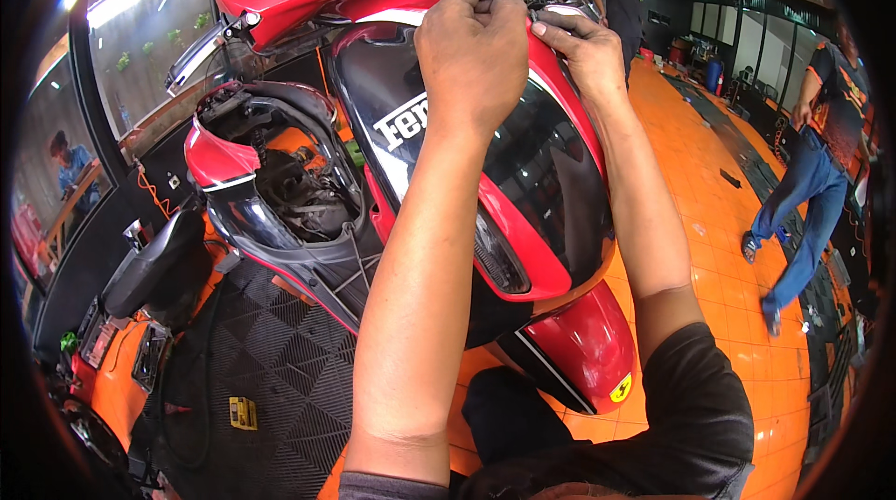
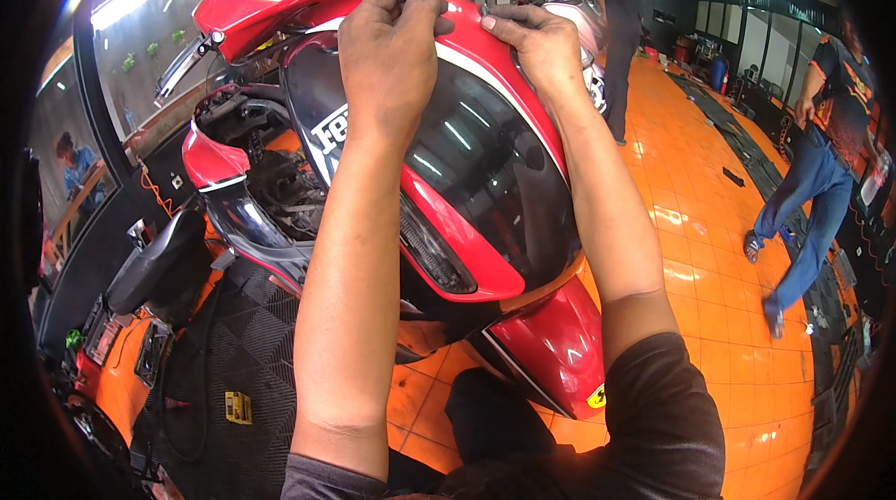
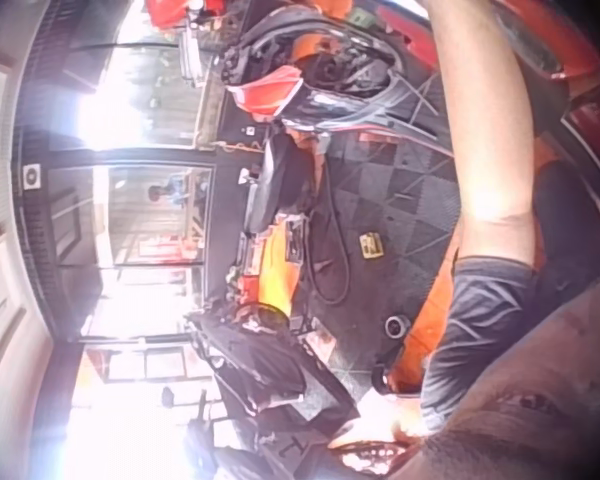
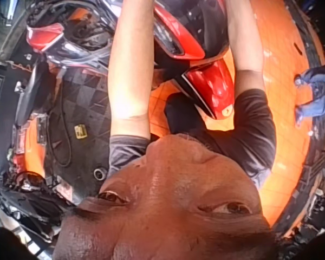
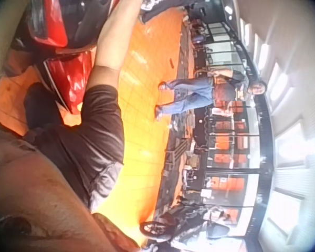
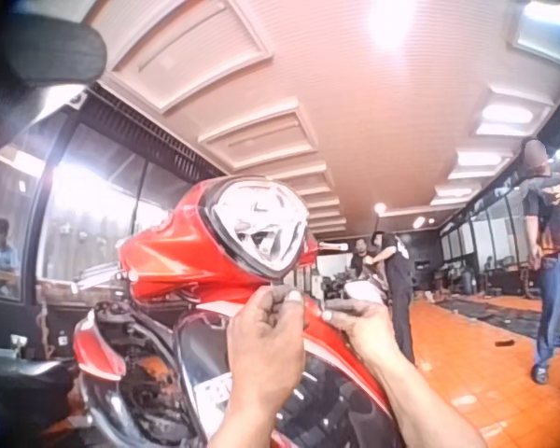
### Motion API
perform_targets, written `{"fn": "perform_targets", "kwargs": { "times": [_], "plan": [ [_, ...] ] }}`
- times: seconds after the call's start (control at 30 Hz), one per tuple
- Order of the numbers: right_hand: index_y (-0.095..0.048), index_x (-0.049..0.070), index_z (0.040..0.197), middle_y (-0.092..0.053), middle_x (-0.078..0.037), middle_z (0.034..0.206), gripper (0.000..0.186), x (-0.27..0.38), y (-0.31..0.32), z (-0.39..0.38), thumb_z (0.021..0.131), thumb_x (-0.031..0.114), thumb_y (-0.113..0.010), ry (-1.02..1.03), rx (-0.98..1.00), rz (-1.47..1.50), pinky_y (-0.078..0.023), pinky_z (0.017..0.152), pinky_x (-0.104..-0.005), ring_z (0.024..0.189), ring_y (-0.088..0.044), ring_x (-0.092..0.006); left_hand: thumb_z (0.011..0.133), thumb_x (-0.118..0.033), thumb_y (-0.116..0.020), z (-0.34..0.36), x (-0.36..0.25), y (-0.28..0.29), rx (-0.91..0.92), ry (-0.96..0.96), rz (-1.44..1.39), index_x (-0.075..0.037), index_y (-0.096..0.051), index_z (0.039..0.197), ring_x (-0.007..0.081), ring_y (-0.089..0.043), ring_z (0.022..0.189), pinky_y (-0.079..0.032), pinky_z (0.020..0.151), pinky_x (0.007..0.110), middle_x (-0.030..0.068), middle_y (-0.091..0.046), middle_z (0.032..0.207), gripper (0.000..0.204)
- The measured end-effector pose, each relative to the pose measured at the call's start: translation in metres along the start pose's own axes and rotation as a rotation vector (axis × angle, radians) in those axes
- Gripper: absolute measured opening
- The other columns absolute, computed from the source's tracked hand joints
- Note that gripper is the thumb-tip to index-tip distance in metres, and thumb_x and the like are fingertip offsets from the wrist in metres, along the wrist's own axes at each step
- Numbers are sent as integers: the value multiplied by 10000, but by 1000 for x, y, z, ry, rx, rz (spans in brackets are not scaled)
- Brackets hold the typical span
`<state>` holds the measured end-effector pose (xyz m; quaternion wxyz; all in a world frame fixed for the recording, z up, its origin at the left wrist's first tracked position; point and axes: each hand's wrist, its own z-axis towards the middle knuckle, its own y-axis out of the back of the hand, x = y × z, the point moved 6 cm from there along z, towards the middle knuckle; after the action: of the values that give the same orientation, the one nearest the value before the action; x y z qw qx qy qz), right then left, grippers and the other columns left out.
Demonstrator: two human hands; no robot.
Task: The person attaches rubber trim and small plastic clips to the front fairing of a red scooter by hand.
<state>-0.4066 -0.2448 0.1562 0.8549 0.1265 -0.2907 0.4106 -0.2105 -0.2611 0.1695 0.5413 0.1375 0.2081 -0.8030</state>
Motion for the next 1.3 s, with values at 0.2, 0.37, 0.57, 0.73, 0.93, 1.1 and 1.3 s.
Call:
{"fn": "perform_targets", "kwargs": {
  "times": [0.2,0.37,0.57,0.73,0.93,1.1,1.3],
  "plan": [
    [-744,-18,1015,-731,-109,913,274,0,-6,0,823,176,-769,-56,1,4,-519,762,-252,811,-662,-139,931,-176,-607,1,4,2,6,10,-14,86,-667,1022,137,-650,745,-501,696,263,95,-690,848,283],
    [-756,25,1024,-742,-113,920,301,-1,-6,1,827,253,-759,27,7,-147,-517,790,-261,821,-671,-143,931,-174,-613,1,4,4,26,41,7,83,-664,1033,133,-645,752,-486,683,255,87,-685,854,281],
    [-752,102,1069,-740,-142,956,311,10,5,-6,852,322,-721,129,-40,-470,-523,822,-298,848,-699,-197,944,-179,-608,-4,2,-6,50,55,-46,62,-662,1043,127,-643,758,-470,667,246,73,-681,861,266],
    [-725,122,1118,-711,-184,1036,333,17,-5,-7,862,319,-645,256,38,-616,-518,905,-381,984,-677,-352,949,-179,-606,2,11,-4,84,114,-162,54,-649,1067,142,-636,773,-499,708,258,84,-670,887,265],
    [-563,5,1318,-645,-185,1219,479,-3,8,5,858,106,-647,48,322,-86,-500,927,-307,1035,-652,-207,973,-169,-580,-6,5,8,56,188,-98,54,-637,1078,160,-644,792,-514,765,280,94,-660,916,253],
    [-471,-37,1391,-566,-179,1353,529,-15,8,-2,882,4,-609,76,153,172,-473,966,-272,1121,-607,-169,980,-181,-576,-17,-2,15,51,100,-69,53,-642,1067,157,-651,794,-511,756,276,89,-666,911,259],
    [-658,-8,1204,-704,-96,1059,299,-14,6,17,929,99,-611,92,208,-53,-506,869,-261,941,-641,-127,953,-151,-591,-18,-8,17,5,86,-81,71,-666,1029,134,-668,762,-501,704,250,77,-690,853,247]
  ]
}}
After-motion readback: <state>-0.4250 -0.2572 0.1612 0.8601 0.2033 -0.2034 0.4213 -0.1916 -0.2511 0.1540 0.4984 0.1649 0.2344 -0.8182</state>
